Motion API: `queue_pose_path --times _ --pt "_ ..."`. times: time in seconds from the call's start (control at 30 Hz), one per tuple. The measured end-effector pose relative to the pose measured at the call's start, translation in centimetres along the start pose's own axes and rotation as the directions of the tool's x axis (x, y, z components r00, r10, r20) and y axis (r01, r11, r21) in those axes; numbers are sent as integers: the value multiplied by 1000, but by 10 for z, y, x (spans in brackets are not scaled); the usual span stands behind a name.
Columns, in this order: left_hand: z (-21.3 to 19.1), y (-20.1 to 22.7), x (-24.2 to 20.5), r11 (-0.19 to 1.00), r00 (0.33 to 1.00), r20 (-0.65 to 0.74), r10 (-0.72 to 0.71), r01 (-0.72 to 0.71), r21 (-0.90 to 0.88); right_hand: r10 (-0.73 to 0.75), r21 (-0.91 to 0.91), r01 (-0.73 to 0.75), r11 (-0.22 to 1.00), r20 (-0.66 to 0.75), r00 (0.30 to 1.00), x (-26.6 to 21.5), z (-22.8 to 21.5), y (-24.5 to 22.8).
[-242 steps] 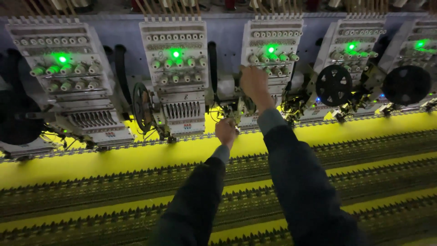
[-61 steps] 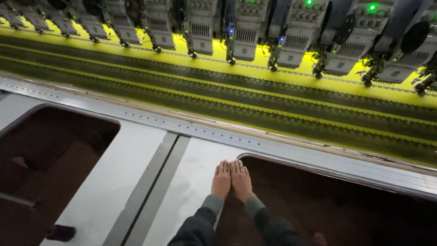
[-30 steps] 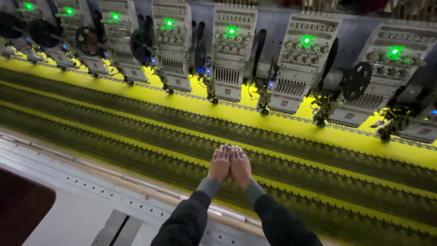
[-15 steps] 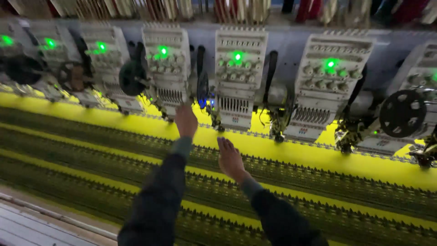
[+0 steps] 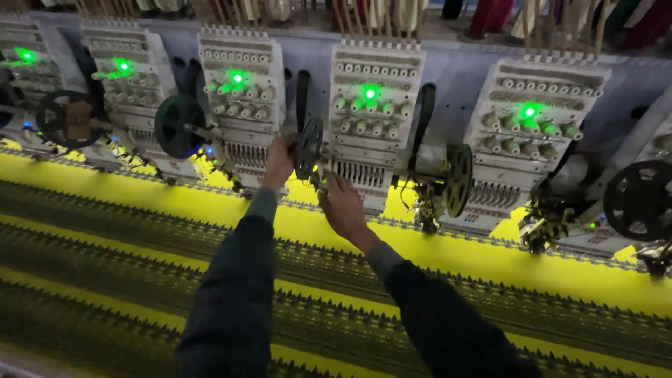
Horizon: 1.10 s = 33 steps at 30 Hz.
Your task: Operating an industrial multi-head embroidery machine by adjusting reels and smoothing fabric.
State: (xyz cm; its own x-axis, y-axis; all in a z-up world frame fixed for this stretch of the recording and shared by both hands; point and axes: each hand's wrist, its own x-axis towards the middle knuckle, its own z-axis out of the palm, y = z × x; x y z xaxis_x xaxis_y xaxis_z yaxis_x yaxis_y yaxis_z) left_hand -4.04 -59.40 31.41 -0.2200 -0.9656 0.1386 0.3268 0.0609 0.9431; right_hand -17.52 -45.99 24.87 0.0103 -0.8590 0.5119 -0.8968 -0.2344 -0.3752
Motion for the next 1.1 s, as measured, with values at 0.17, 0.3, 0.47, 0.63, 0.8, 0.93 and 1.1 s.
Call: queue_pose_path --times 0.17,0.3,0.47,0.63,0.8,0.93,1.1 --pt "-41 -39 31 494 887 310 342 -450 744 3 50 1 999 -83 997 35 -17 -36" --pt "-34 -65 42 383 878 312 364 -446 809 43 -98 -41 994 19 999 56 26 -13" --pt "-30 -44 25 369 914 270 302 -373 851 127 -143 -117 983 61 990 54 21 -22" --pt "-13 -22 4 300 952 236 197 -287 910 74 -55 -78 995 -68 995 52 -28 -61" --pt "-37 -57 56 983 961 -209 -183 179 -35 101 -27 -99 995 49 994 61 -38 -75" --pt "-27 -39 15 430 926 140 351 -293 854 161 -110 -149 983 112 981 76 -21 -51" --pt "-3 -14 -10 726 973 -4 233 -171 666 91 -396 -16 918 171 981 93 12 -5"
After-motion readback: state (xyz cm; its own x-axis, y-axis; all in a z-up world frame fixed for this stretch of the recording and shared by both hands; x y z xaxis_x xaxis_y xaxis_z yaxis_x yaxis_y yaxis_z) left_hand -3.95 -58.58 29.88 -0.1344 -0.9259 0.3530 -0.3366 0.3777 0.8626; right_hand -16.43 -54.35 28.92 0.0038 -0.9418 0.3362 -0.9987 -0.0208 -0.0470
